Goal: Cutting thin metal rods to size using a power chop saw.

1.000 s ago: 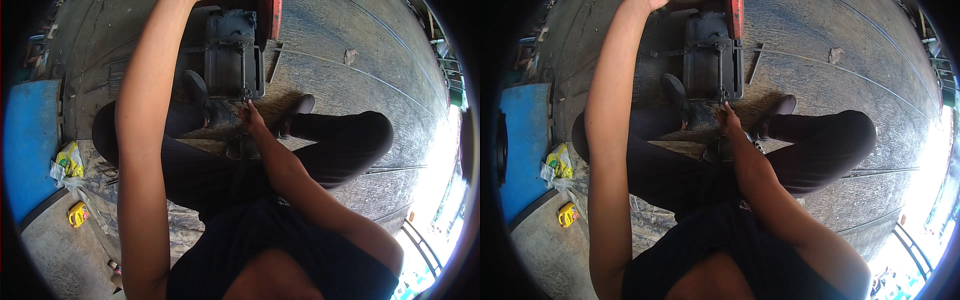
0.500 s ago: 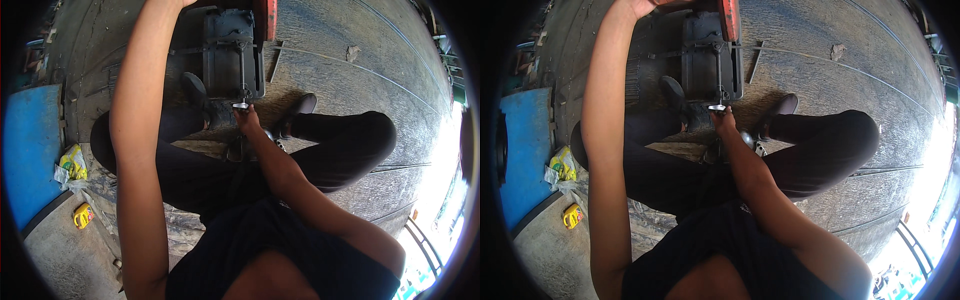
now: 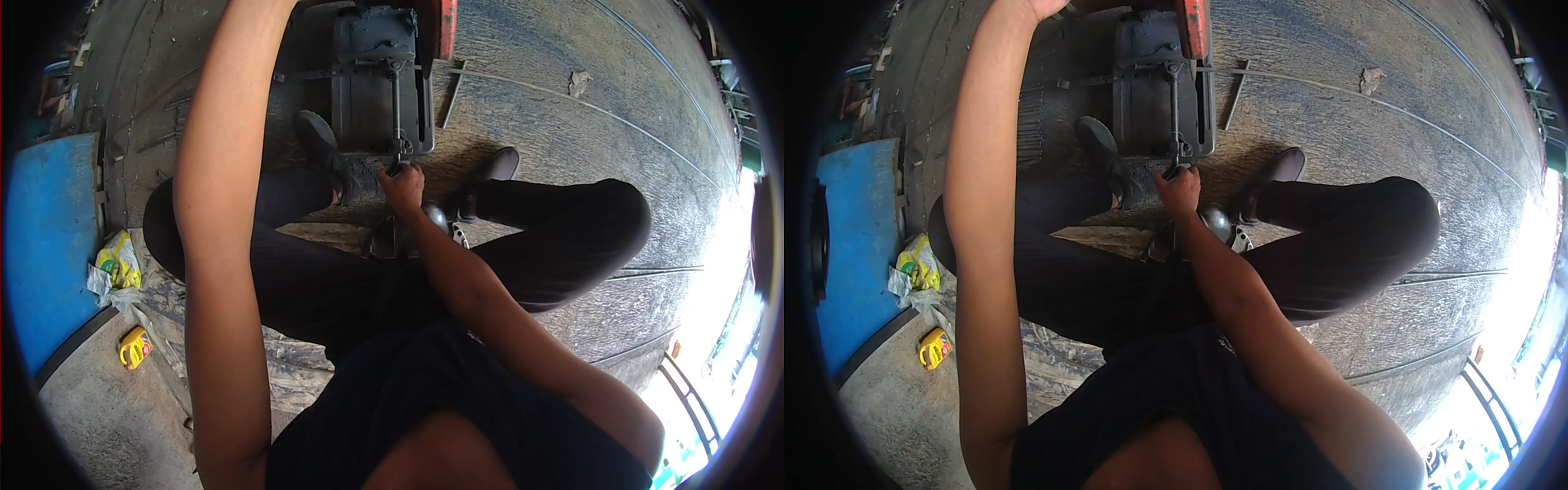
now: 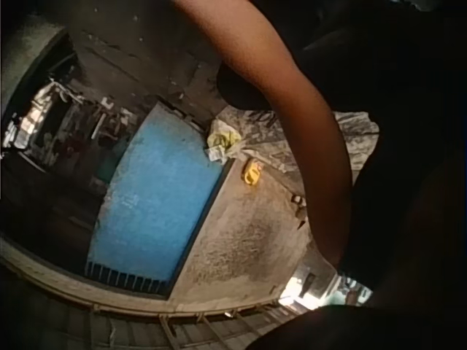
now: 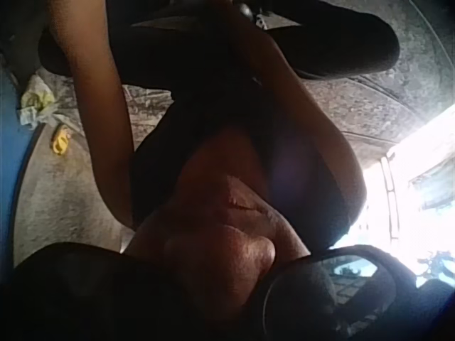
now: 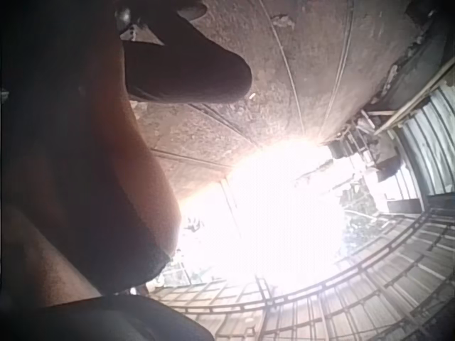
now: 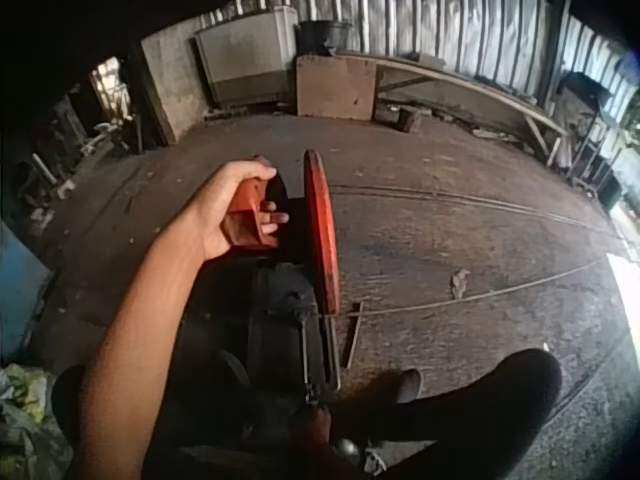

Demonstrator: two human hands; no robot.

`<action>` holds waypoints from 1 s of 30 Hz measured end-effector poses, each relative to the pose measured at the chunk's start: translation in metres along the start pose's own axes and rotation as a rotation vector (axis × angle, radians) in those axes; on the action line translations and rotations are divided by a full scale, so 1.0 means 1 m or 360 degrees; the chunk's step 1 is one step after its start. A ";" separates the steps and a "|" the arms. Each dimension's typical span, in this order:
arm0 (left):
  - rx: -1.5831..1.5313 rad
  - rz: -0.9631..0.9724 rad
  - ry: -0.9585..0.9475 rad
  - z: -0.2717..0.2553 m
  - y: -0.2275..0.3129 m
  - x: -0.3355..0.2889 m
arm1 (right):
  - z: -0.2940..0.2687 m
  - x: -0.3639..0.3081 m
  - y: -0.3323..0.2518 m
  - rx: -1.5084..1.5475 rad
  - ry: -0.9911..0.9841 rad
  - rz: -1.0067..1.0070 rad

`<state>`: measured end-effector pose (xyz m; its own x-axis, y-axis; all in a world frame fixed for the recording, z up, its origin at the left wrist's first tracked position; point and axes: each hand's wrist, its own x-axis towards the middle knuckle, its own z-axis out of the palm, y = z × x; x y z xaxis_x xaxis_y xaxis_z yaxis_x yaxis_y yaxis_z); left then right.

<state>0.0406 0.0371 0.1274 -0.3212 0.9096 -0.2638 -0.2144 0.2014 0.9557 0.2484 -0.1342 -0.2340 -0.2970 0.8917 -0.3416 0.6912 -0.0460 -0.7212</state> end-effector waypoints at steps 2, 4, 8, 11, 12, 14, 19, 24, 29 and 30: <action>0.0015 0.0104 -0.0022 -0.001 -0.002 -0.002 | -0.015 0.010 0.008 0.0131 -0.0211 0.0164; 0.0013 0.0053 -0.0004 0.000 -0.001 0.000 | -0.026 0.024 0.024 0.0263 -0.0413 0.0327; 0.0048 -0.0045 0.0031 0.000 0.002 0.005 | -0.011 0.044 0.064 0.1461 -0.0909 0.0916; 0.0032 -0.0034 0.0031 -0.001 0.001 0.005 | 0.006 0.054 0.088 0.1789 -0.1040 0.1079; -0.0005 -0.0036 0.0022 -0.002 0.000 0.004 | 0.010 0.055 0.093 0.1811 -0.1059 0.1138; -0.0006 -0.0059 0.0006 -0.003 -0.001 0.005 | 0.014 0.057 0.096 0.2064 -0.1163 0.1062; -0.0037 -0.0083 0.0023 -0.002 0.001 0.006 | 0.004 0.048 0.085 0.2382 -0.1152 0.1114; 0.0030 -0.0077 0.0133 -0.001 0.001 0.005 | -0.009 0.049 0.063 0.1711 -0.0852 0.1209; 0.0043 0.0009 0.0041 0.000 -0.001 0.002 | 0.015 0.077 0.030 0.0807 0.0216 0.1223; 0.0051 0.0005 0.0066 0.001 -0.001 0.000 | 0.018 0.081 0.027 0.0164 0.0435 0.1147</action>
<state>0.0418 0.0370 0.1265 -0.3600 0.8945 -0.2651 -0.1839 0.2105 0.9601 0.2314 -0.0716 -0.2924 0.3847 0.7047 -0.5962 0.5834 -0.6862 -0.4346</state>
